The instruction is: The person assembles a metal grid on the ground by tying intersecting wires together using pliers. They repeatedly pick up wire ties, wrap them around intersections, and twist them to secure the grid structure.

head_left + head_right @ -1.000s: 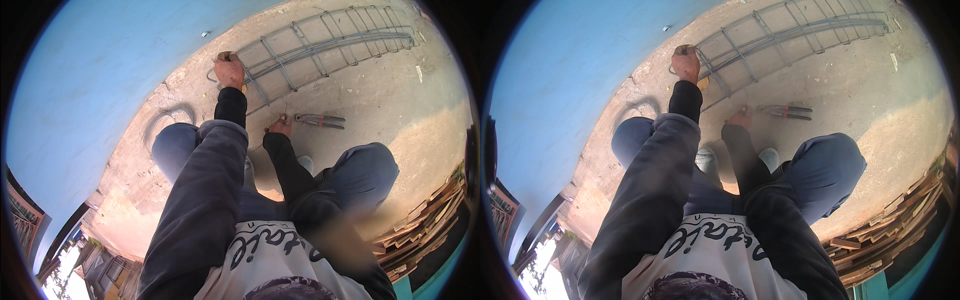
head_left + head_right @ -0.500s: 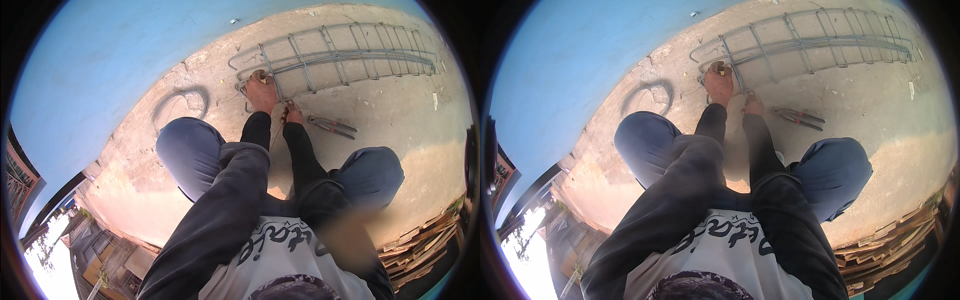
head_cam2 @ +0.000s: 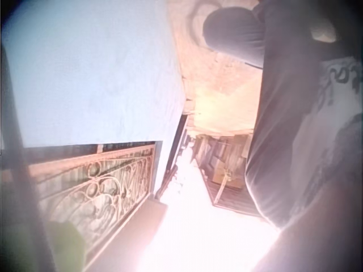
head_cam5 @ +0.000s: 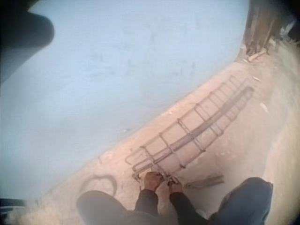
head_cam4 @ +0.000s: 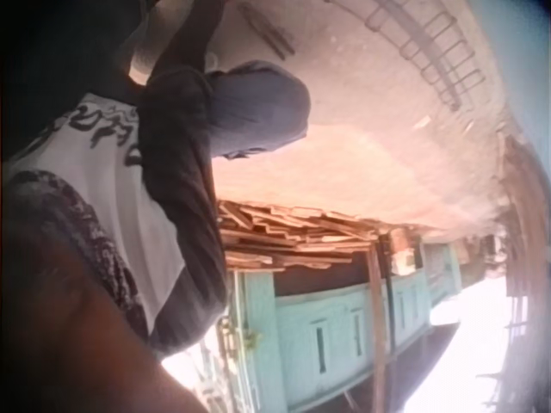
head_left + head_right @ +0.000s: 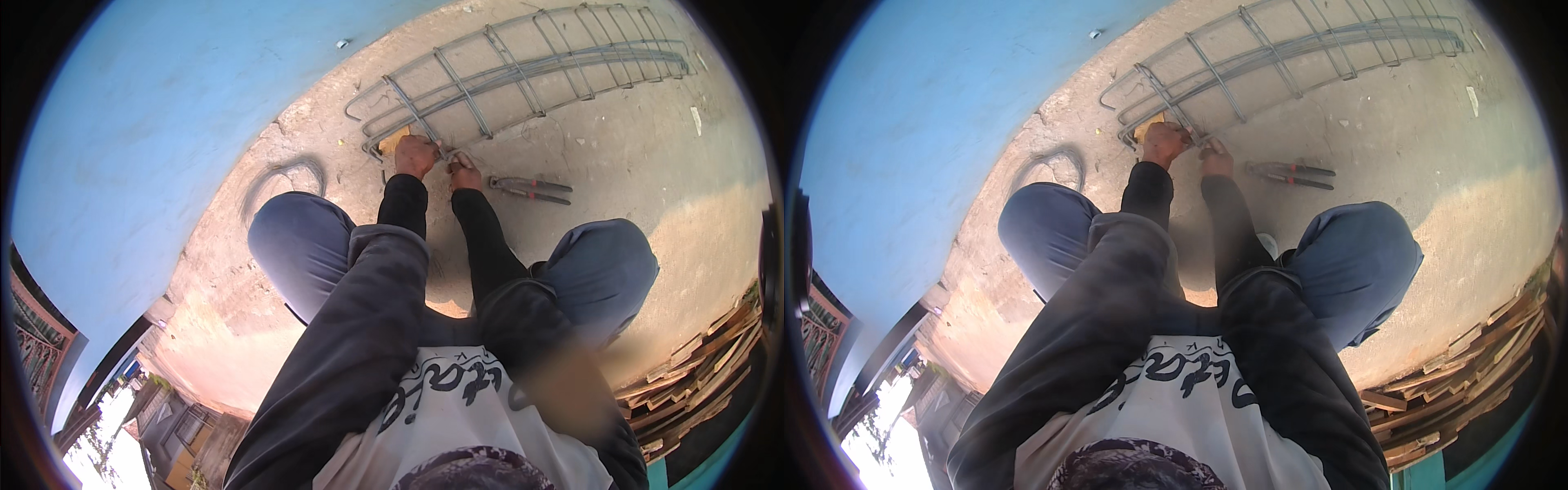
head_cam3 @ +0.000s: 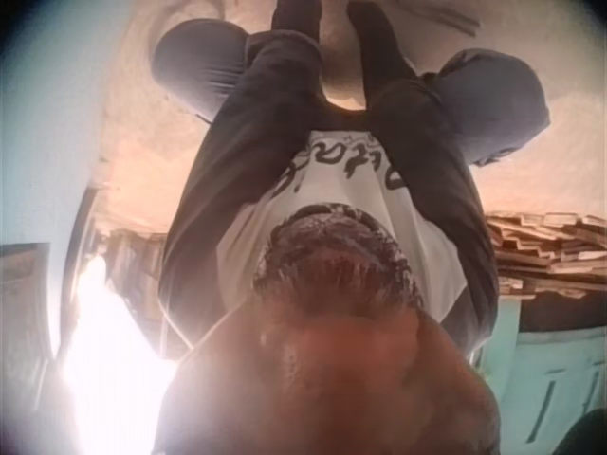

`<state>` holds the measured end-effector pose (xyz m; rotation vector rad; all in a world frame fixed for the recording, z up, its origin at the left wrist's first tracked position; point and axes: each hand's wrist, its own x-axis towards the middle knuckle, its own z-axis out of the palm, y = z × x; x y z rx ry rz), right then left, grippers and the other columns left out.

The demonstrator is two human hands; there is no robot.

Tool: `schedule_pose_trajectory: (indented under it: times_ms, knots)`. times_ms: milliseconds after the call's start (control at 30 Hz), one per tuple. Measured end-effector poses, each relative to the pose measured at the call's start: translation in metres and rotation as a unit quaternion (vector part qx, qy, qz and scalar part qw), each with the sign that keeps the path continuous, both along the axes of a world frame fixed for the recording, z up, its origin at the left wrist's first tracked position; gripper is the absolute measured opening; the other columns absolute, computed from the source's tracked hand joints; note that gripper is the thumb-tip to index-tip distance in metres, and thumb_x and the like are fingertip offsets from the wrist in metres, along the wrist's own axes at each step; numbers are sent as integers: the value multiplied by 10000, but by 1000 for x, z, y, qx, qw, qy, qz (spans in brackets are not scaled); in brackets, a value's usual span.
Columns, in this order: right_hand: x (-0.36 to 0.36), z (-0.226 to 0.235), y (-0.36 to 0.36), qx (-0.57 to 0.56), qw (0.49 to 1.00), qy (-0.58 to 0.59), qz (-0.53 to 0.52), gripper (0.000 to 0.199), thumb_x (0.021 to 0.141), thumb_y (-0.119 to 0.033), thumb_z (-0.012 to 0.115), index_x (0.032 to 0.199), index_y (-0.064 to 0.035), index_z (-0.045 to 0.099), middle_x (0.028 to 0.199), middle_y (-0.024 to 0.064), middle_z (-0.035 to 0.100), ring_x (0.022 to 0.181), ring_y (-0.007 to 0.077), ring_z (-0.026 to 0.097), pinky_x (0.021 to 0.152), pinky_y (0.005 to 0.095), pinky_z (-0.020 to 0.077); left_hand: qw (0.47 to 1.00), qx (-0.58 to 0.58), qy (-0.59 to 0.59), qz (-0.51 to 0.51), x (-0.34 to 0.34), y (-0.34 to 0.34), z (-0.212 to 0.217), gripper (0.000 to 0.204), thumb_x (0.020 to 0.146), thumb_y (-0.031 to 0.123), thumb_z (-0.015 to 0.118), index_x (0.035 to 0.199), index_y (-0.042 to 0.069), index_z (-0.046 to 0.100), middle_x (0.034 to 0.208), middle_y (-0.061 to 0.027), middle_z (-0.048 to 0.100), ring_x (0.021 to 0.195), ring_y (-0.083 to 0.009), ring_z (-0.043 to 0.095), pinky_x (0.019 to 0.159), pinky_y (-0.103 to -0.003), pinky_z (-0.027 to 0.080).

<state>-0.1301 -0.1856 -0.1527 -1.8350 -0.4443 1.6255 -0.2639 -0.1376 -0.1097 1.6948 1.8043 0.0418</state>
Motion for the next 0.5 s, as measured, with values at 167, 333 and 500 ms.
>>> schedule_pose_trajectory:
  times_ms: [167, 333, 500]
  knots:
    - [21, 7, 8, -66, 987, 139, 48, 252, 880, -208, 571, 1077, -91, 676, 862, 25, 628, 717, 150, 515, 658, 291, 411, 986, -10, -123, 112, 2, -6, -12, 316, 908, 389, 646, 820, 115, 777, 811, -60, 730, 806, -239, 689, 752, -335, 531]
    - [21, 18, 20, -134, 964, 228, -30, 177, 874, -308, 578, 945, -154, 629, 796, 15, 586, 661, 149, 462, 599, 307, 351, 989, 89, -113, 19, -8, -11, -14, 262, 890, 340, 684, 824, 109, 786, 762, -63, 734, 719, -199, 690, 701, -302, 529]
    - [14, 24, 24, -149, 953, 252, -77, 197, 876, -343, 554, 864, -147, 569, 729, 16, 558, 650, 164, 427, 607, 319, 311, 922, -84, -279, 255, 1, -4, 19, 249, 890, 269, 700, 849, 34, 772, 810, -67, 747, 691, -148, 680, 667, -262, 526]
